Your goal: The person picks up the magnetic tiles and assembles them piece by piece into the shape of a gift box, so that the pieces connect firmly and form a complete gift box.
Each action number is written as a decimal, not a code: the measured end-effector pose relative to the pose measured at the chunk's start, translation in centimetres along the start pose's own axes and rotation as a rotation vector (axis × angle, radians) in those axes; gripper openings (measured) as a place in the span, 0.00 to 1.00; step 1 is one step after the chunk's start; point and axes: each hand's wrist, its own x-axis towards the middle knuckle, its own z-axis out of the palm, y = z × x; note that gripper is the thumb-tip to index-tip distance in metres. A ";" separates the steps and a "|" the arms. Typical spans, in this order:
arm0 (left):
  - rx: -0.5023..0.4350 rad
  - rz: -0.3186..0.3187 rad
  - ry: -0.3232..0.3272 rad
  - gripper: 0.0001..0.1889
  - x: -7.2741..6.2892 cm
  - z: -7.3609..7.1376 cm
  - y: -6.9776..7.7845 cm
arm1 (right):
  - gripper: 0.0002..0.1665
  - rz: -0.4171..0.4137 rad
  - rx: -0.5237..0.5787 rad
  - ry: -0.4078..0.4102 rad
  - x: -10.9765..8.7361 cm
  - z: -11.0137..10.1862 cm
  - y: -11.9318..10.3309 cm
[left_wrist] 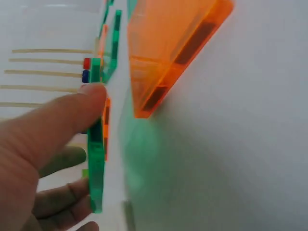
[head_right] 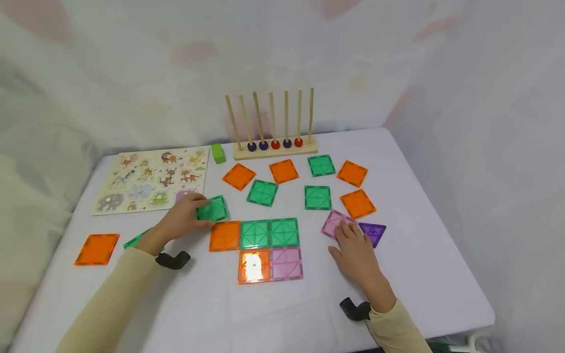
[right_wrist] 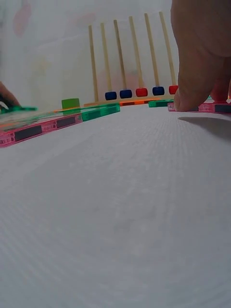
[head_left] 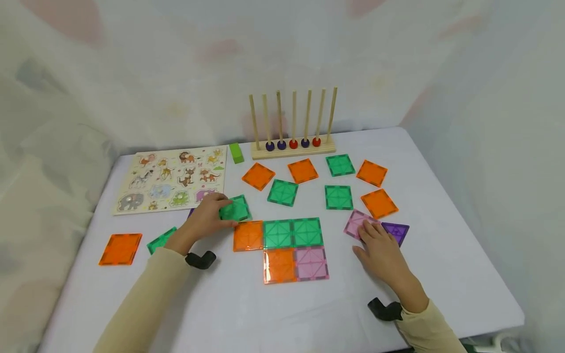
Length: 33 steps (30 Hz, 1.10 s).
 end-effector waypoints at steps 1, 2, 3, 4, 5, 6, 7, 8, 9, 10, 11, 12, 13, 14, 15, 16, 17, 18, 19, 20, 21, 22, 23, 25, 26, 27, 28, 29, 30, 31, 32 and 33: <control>-0.004 0.012 0.014 0.36 -0.7 -0.1 0.2 | 0.36 0.003 0.001 -0.003 -0.1 0.0 0.1; -0.003 0.030 0.027 0.36 -1.4 -0.2 0.5 | 0.36 0.005 0.001 -0.007 -0.1 0.0 0.2; 0.005 0.044 0.034 0.36 -2.2 -0.2 1.0 | 0.36 0.007 0.003 -0.009 -0.1 0.0 0.3; 0.014 0.057 0.034 0.35 -3.0 -0.1 1.5 | 0.36 0.009 0.005 -0.010 -0.2 0.0 0.4; 0.024 0.075 0.030 0.35 -3.8 0.0 2.0 | 0.36 0.012 0.009 -0.012 -0.2 0.1 0.4; 0.035 0.094 0.021 0.34 -4.6 0.3 2.6 | 0.36 0.014 0.011 -0.012 -0.2 0.1 0.5; 0.048 0.116 0.013 0.34 -5.4 0.7 3.2 | 0.36 0.012 0.015 -0.011 -0.3 0.0 0.5; 0.061 0.138 0.007 0.33 -6.1 1.2 3.8 | 0.36 0.013 0.020 -0.011 -0.3 0.0 0.6; 0.072 0.159 0.003 0.33 -6.7 1.7 4.3 | 0.36 0.011 0.023 -0.009 -0.3 0.0 0.6; 0.084 0.177 0.003 0.33 -7.3 2.2 4.8 | 0.36 0.011 0.025 -0.005 -0.3 0.0 0.6; 0.092 0.198 0.007 0.33 -7.8 2.8 5.2 | 0.35 0.011 0.027 -0.003 -0.3 0.0 0.5; 0.102 0.212 0.011 0.33 -8.1 3.3 5.6 | 0.35 0.009 0.031 0.001 -0.3 -0.1 0.5; 0.114 0.221 0.018 0.33 -8.4 3.9 5.8 | 0.35 0.007 0.033 0.003 -0.3 -0.1 0.5; 0.124 0.226 0.027 0.33 -8.7 4.3 6.0 | 0.35 0.007 0.033 0.002 -0.3 -0.1 0.4; 0.138 0.229 0.038 0.33 -8.9 4.7 6.1 | 0.35 0.006 0.034 0.002 -0.3 0.0 0.4; 0.149 0.226 0.049 0.33 -9.0 5.0 6.3 | 0.35 0.006 0.037 0.001 -0.3 0.0 0.4; 0.157 0.225 0.059 0.33 -9.2 5.2 6.3 | 0.35 0.005 0.039 -0.001 -0.3 0.0 0.4; 0.167 0.222 0.069 0.33 -9.3 5.4 6.4 | 0.35 0.004 0.040 -0.004 -0.2 0.1 0.3; 0.173 0.225 0.076 0.32 -9.3 5.5 6.4 | 0.35 0.003 0.041 -0.006 -0.2 0.1 0.3; 0.177 0.233 0.082 0.32 -9.4 5.6 6.4 | 0.35 0.002 0.041 -0.008 -0.2 0.2 0.3; 0.182 0.245 0.085 0.32 -9.4 5.6 6.4 | 0.35 0.001 0.042 -0.008 -0.2 0.2 0.3; 0.185 0.255 0.087 0.32 -9.5 5.6 6.4 | 0.36 0.000 0.043 -0.008 -0.2 0.2 0.3; 0.186 0.266 0.088 0.31 -9.5 5.6 6.5 | 0.36 -0.001 0.043 -0.008 -0.1 0.2 0.3; 0.188 0.286 0.088 0.31 -9.5 5.6 6.5 | 0.35 -0.002 0.044 -0.007 0.0 0.2 0.2; 0.190 0.292 0.088 0.30 -9.6 5.6 6.6 | 0.35 -0.002 0.043 -0.006 0.0 0.2 0.2; 0.192 0.295 0.090 0.30 -9.6 5.6 6.6 | 0.35 -0.003 0.042 -0.005 0.0 0.2 0.2; 0.197 0.295 0.092 0.30 -9.6 5.6 6.6 | 0.35 -0.003 0.042 -0.006 0.0 0.2 0.2; 0.203 0.300 0.093 0.30 -9.7 5.6 6.7 | 0.35 -0.003 0.042 -0.007 0.1 0.2 0.3; 0.208 0.303 0.096 0.30 -9.7 5.6 6.7 | 0.35 -0.003 0.043 -0.008 0.1 0.2 0.3; 0.214 0.308 0.097 0.31 -9.7 5.6 6.8 | 0.35 -0.003 0.043 -0.008 0.1 0.2 0.3; 0.220 0.312 0.097 0.31 -9.7 5.6 6.8 | 0.35 -0.005 0.043 -0.006 0.1 0.2 0.3; 0.221 0.314 0.096 0.32 -9.8 5.6 6.9 | 0.35 -0.005 0.045 -0.006 0.2 0.2 0.3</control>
